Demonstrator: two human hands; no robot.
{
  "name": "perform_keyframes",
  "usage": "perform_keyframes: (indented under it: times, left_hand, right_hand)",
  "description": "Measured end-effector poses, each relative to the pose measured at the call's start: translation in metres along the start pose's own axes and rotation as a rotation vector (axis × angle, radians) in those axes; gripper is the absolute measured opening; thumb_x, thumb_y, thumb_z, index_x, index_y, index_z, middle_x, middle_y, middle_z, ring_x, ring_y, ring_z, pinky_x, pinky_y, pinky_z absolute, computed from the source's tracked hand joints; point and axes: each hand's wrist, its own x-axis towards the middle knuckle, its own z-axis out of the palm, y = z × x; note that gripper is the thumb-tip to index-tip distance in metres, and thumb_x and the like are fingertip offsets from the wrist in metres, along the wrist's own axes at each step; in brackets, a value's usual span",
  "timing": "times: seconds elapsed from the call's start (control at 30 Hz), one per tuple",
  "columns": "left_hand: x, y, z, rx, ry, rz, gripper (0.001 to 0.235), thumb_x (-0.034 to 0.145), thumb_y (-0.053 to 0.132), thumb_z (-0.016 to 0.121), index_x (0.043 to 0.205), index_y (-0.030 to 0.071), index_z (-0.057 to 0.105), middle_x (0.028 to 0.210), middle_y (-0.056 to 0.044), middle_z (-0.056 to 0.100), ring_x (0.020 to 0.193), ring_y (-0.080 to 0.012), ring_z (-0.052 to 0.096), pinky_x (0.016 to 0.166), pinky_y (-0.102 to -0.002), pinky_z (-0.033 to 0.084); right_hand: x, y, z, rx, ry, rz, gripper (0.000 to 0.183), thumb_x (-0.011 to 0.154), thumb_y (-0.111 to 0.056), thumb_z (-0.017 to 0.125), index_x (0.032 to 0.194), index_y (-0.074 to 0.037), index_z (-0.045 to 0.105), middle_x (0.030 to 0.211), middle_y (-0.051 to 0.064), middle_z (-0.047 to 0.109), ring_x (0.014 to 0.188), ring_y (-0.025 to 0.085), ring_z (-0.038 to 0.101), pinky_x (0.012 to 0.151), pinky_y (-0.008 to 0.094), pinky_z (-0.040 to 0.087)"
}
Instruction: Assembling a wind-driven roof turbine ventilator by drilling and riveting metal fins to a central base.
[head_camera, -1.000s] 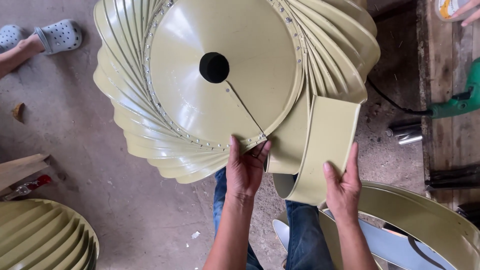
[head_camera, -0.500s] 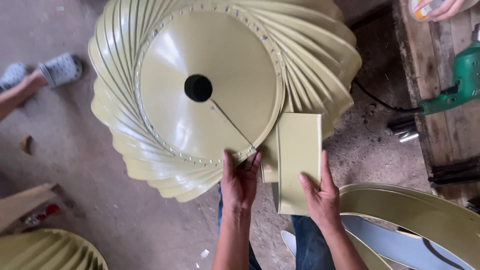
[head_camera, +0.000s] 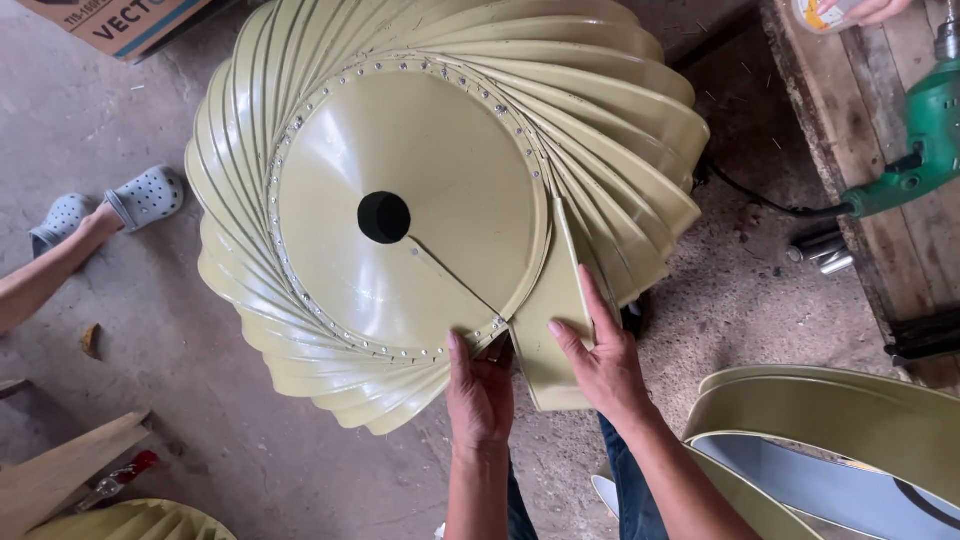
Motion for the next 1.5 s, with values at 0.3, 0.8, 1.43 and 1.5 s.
perform_keyframes:
  times: [0.3, 0.8, 1.43, 1.5]
  left_hand:
    - [0.003, -0.004, -0.011, -0.034, 0.0, 0.004, 0.034, 0.105, 0.037, 0.055, 0.118, 0.008, 0.067, 0.114, -0.007, 0.072, 0.109, -0.0235, 0.067, 0.105, -0.044, 0.049]
    - [0.008, -0.011, -0.025, -0.052, 0.017, 0.068, 0.024, 0.105, 0.027, 0.061, 0.113, 0.007, 0.072, 0.108, -0.003, 0.074, 0.101, -0.0243, 0.072, 0.104, -0.051, 0.052]
    - [0.007, -0.008, -0.023, -0.033, -0.03, -0.031, 0.033, 0.105, 0.037, 0.059, 0.119, 0.007, 0.065, 0.118, -0.011, 0.069, 0.11, -0.031, 0.068, 0.104, -0.051, 0.052]
    - [0.009, -0.007, -0.023, -0.028, -0.038, -0.022, 0.035, 0.105, 0.037, 0.059, 0.12, 0.007, 0.065, 0.12, -0.011, 0.069, 0.113, -0.0302, 0.067, 0.106, -0.051, 0.051]
  right_hand:
    - [0.011, -0.002, 0.006, 0.08, -0.025, 0.041, 0.077, 0.099, -0.027, 0.064, 0.164, -0.018, 0.023, 0.17, 0.017, 0.027, 0.158, 0.031, 0.023, 0.126, 0.045, 0.027]
    - [0.024, -0.005, 0.001, 0.045, -0.045, 0.042, 0.079, 0.098, -0.026, 0.067, 0.163, -0.015, 0.024, 0.168, 0.018, 0.032, 0.157, 0.03, 0.029, 0.126, 0.043, 0.028]
    - [0.028, 0.007, -0.008, 0.016, -0.086, 0.019, 0.083, 0.097, -0.031, 0.067, 0.165, -0.017, 0.021, 0.17, 0.018, 0.027, 0.158, 0.032, 0.025, 0.127, 0.044, 0.031]
    - [0.029, 0.004, -0.007, -0.006, -0.077, -0.008, 0.082, 0.098, -0.031, 0.067, 0.165, -0.017, 0.022, 0.171, 0.018, 0.027, 0.159, 0.033, 0.025, 0.127, 0.045, 0.029]
